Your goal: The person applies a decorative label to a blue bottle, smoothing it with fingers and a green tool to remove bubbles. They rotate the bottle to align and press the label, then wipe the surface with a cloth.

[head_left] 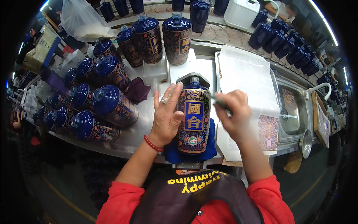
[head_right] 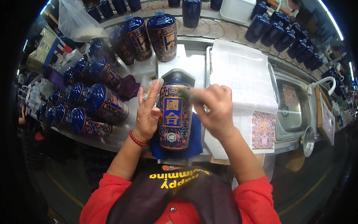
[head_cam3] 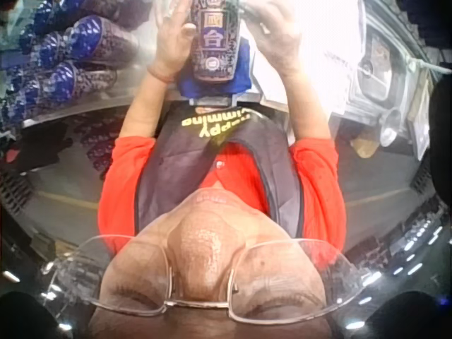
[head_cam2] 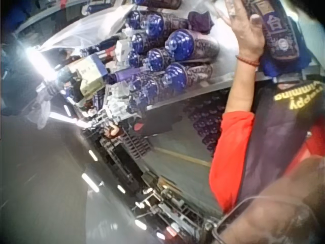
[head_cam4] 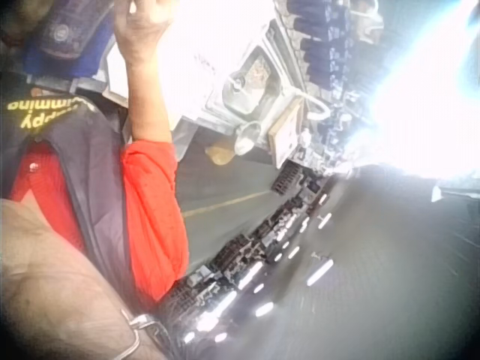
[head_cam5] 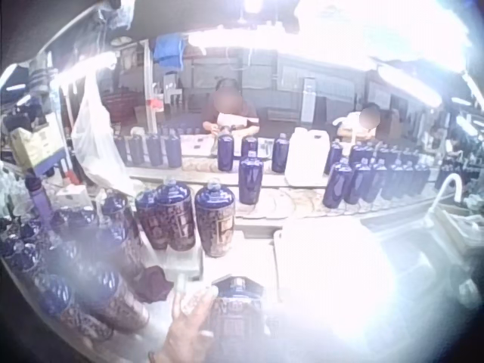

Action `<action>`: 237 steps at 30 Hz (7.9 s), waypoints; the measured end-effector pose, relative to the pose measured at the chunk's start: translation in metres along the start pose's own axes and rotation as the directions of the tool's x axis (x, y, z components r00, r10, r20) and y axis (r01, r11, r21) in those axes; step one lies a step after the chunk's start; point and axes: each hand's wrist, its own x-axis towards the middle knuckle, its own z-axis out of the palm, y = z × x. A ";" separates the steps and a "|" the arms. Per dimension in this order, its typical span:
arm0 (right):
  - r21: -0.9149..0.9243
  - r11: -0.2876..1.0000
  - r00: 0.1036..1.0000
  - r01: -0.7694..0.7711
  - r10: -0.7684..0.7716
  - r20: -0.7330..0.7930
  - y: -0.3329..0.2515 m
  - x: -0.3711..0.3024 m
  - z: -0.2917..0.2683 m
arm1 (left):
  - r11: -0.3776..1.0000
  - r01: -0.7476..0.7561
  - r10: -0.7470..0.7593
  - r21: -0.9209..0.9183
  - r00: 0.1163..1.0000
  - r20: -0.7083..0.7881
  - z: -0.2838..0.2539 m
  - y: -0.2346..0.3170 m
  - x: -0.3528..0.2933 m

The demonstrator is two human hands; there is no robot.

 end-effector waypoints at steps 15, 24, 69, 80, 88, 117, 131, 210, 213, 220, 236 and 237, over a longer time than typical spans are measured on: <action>0.315 0.938 0.855 -0.143 -0.043 0.517 -0.042 0.071 -0.014 | 0.894 0.047 -0.033 0.445 0.999 -0.039 -0.002 0.037 -0.080; 0.431 0.896 0.931 -0.108 -0.061 0.360 -0.045 0.055 -0.013 | 0.842 -0.060 0.148 0.536 0.982 -0.122 -0.004 0.042 -0.077; 0.451 0.866 0.839 0.215 -0.400 0.369 -0.032 -0.057 -0.035 | 0.897 0.003 -0.003 0.442 1.000 -0.001 -0.002 0.030 -0.074; 0.514 0.845 0.873 0.149 -0.357 0.333 -0.058 -0.049 -0.032 | 0.784 -0.145 0.117 0.604 0.989 0.087 -0.014 0.047 -0.062; 0.318 0.921 0.910 0.227 -0.317 0.268 -0.074 -0.046 -0.031 | 0.862 -0.007 -0.026 0.506 0.998 0.059 -0.007 0.034 -0.065; 0.423 0.647 0.772 -0.634 0.566 0.289 -0.082 -0.070 -0.013 | 0.844 -0.022 0.027 0.536 1.000 -0.001 -0.002 0.054 -0.059; 0.263 0.883 0.910 -0.388 0.321 0.263 -0.098 -0.049 -0.006 | 0.862 0.023 -0.028 0.506 1.000 0.002 -0.002 0.059 -0.061; 0.685 0.384 0.697 -0.619 0.670 0.255 -0.046 -0.093 -0.006 | 0.827 -0.530 0.452 0.189 0.825 0.339 -0.013 0.033 -0.030; 0.645 0.534 0.767 -0.546 0.628 0.129 -0.040 -0.079 -0.014 | 0.837 -0.512 0.435 0.192 0.836 0.334 -0.013 0.033 -0.030; 0.598 0.588 0.805 -0.545 0.566 0.176 -0.032 -0.059 -0.014 | 0.937 -0.248 0.258 0.246 0.966 -0.010 0.000 0.032 -0.072; 0.605 0.514 0.760 -0.609 0.596 0.258 -0.044 -0.068 -0.006 | 0.970 -0.132 0.141 0.205 0.990 -0.029 0.006 0.041 -0.072; 0.592 0.552 0.781 -0.587 0.580 0.233 -0.044 -0.067 -0.010 | 0.978 -0.101 0.111 0.182 0.993 -0.041 0.006 0.039 -0.071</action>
